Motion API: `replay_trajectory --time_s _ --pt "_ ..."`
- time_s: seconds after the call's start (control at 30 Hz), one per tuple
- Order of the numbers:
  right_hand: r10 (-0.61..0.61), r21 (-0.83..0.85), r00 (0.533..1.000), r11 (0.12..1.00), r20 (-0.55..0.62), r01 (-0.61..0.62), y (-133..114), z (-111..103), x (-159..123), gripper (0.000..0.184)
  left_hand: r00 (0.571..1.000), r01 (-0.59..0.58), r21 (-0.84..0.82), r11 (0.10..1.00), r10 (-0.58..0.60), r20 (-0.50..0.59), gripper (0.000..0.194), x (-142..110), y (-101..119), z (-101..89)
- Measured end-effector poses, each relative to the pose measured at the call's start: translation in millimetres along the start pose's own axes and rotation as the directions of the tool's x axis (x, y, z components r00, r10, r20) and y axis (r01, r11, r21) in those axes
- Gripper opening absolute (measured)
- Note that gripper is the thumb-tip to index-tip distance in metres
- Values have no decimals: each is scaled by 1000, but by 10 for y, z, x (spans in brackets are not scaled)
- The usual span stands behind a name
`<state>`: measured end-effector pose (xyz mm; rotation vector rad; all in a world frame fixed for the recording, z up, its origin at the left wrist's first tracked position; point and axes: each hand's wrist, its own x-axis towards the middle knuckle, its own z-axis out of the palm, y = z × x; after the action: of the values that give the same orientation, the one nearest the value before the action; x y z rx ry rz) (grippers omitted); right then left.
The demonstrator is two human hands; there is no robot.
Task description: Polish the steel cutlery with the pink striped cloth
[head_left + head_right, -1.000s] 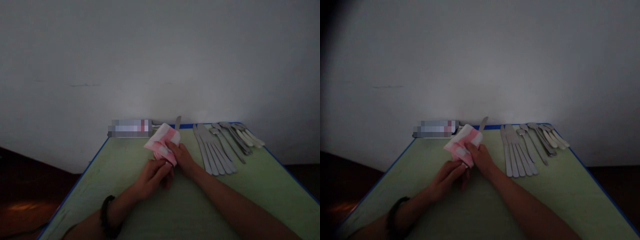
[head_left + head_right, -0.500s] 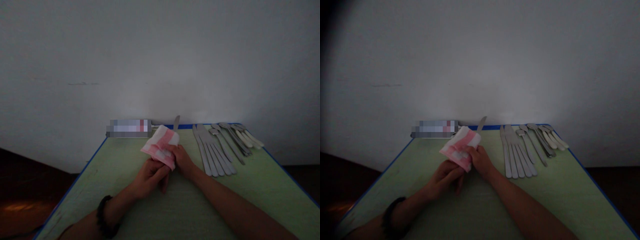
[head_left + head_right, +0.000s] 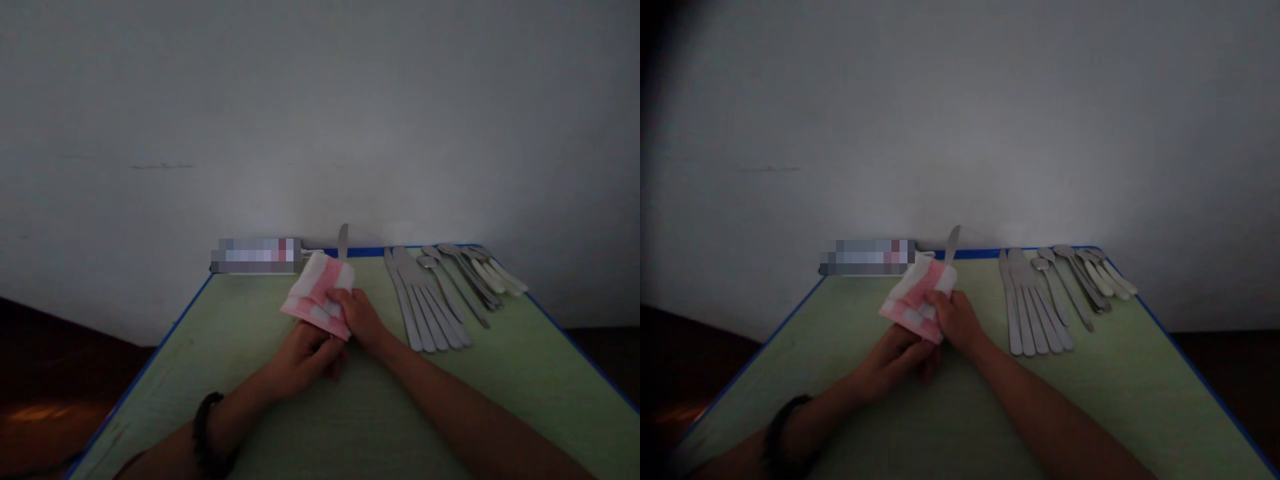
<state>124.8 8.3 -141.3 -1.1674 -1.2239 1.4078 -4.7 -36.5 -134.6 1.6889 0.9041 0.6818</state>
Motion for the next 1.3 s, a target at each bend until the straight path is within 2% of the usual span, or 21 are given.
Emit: replay_trajectory --time_s 0.1,0.27,0.4,0.47,0.53,0.63,0.73,0.9,1.03,1.13,1.2,1.3 --pt "-21 6 999 1000 28 21 1 1 -13 32 999 45 -83 996 -45 -3 29 3 1 -5" --pt "-61 -49 996 997 60 64 6 -32 -21 40 992 122 -120 985 -122 3 39 36 -1 -3" --pt "-54 -68 998 996 -9 54 59 -48 93 45 993 121 76 990 -121 -7 44 74 11 15" --pt "-31 6 997 999 -67 32 87 -28 211 46 992 129 206 970 -123 -41 48 90 25 23" --pt "-17 102 993 994 -121 29 97 6 356 47 987 151 269 951 -132 -87 44 105 35 29" --pt "-18 175 983 983 -184 51 77 56 568 47 980 172 215 961 -144 -139 25 128 33 35" --pt "-19 192 967 979 -254 70 53 89 687 45 975 179 145 973 -156 -160 24 144 13 38" --pt "-50 243 957 962 -285 123 51 111 615 41 967 165 93 982 -143 -212 27 163 -28 38" --pt "-90 115 962 986 -257 123 42 111 512 39 957 149 63 987 -128 -259 26 187 -48 34" --pt "-78 48 958 994 -277 95 47 105 525 38 952 161 159 974 -111 -286 23 191 -40 49" --pt "-34 105 948 992 -317 71 61 95 568 37 954 184 289 940 -100 -284 22 175 -16 76" --pt "39 262 939 964 -342 55 84 57 646 36 966 217 502 837 -108 -236 23 125 37 133"
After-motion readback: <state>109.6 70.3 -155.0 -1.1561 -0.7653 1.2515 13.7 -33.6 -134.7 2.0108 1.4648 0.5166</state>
